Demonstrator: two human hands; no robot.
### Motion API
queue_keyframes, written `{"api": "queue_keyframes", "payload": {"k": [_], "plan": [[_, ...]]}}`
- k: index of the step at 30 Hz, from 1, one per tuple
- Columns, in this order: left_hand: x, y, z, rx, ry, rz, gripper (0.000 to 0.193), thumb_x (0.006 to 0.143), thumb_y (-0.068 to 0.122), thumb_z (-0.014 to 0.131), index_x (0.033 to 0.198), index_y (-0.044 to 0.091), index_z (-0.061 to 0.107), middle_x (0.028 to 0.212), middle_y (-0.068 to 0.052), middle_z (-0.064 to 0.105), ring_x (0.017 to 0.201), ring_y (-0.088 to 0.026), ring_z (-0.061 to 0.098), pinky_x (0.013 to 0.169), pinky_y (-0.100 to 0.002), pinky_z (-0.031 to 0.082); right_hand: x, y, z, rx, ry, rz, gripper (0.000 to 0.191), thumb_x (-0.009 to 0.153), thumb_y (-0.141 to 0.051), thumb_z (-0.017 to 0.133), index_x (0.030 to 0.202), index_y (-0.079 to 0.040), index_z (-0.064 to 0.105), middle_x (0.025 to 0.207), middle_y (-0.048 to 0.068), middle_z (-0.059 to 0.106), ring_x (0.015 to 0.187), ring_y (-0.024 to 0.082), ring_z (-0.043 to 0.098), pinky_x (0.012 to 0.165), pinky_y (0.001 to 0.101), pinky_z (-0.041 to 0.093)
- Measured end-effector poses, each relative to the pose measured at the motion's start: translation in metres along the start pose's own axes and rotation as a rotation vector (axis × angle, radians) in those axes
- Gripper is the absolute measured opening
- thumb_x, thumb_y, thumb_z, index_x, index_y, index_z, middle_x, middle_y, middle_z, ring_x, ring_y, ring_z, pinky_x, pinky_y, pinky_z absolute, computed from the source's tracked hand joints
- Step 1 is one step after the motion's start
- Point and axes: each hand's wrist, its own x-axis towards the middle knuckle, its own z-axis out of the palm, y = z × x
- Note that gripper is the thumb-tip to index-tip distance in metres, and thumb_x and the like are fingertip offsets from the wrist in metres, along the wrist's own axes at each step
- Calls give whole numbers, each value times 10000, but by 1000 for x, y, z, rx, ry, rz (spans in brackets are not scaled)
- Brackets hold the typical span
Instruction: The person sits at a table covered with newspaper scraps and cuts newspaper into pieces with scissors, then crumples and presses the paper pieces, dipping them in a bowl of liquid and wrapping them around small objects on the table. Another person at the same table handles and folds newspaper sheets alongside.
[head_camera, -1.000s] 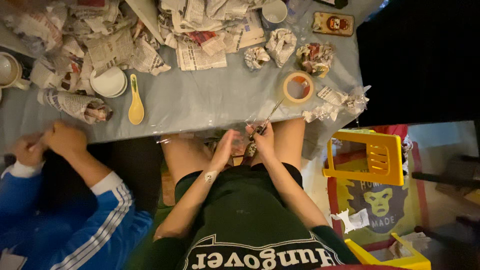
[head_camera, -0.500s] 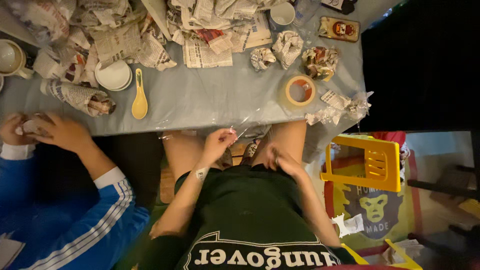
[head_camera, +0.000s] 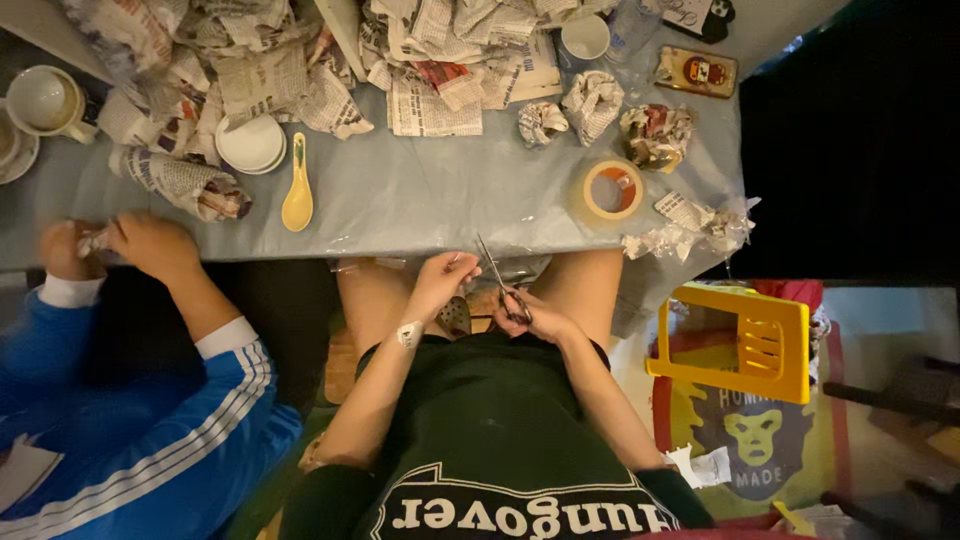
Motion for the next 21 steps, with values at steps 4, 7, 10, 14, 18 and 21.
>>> {"api": "queue_keyframes", "payload": {"k": [4,7,10,14,18,21], "plan": [[1,2,-1,174,51,-16,290,986,263,651,1103,8,724,904,-37,762,768,-71,634,656,-250,506,3,7,4,-101,32,63,304,1074,-438,489,1097,-140,438,645,10,441,522,110,348,463,255,252],[4,6,-5,284,34,-22,282,986,268,640,1081,21,737,886,-37,763,744,-70,632,641,-266,521,2,12,2,-228,40,1,274,1132,-377,447,1059,-113,438,610,15,443,473,107,335,434,257,254],[8,12,-17,375,39,72,275,994,274,668,1072,19,739,880,-37,782,744,-83,657,687,-260,527,3,11,-1,-224,11,-3,287,1141,-381,458,1029,-119,423,624,-14,412,478,87,338,432,241,251],[9,36,-48,420,162,173,267,1001,272,658,1102,33,722,874,-29,760,769,-105,681,715,-270,544,1,4,-5,-346,152,117,265,1072,-373,484,1051,-111,513,550,1,427,413,85,340,395,252,274],[21,89,-85,313,228,460,323,987,160,704,1281,43,639,1073,-39,728,966,-109,656,871,-266,533,2,1,-9,-300,62,81,278,1082,-368,504,1014,-100,470,587,-1,471,424,80,355,398,249,278],[51,143,-103,208,306,489,643,977,110,668,1532,163,347,1021,-36,754,933,-78,673,851,-215,527,8,6,-11,-286,44,68,283,1083,-370,512,1008,-99,479,591,-3,475,430,84,369,402,248,286]]}}
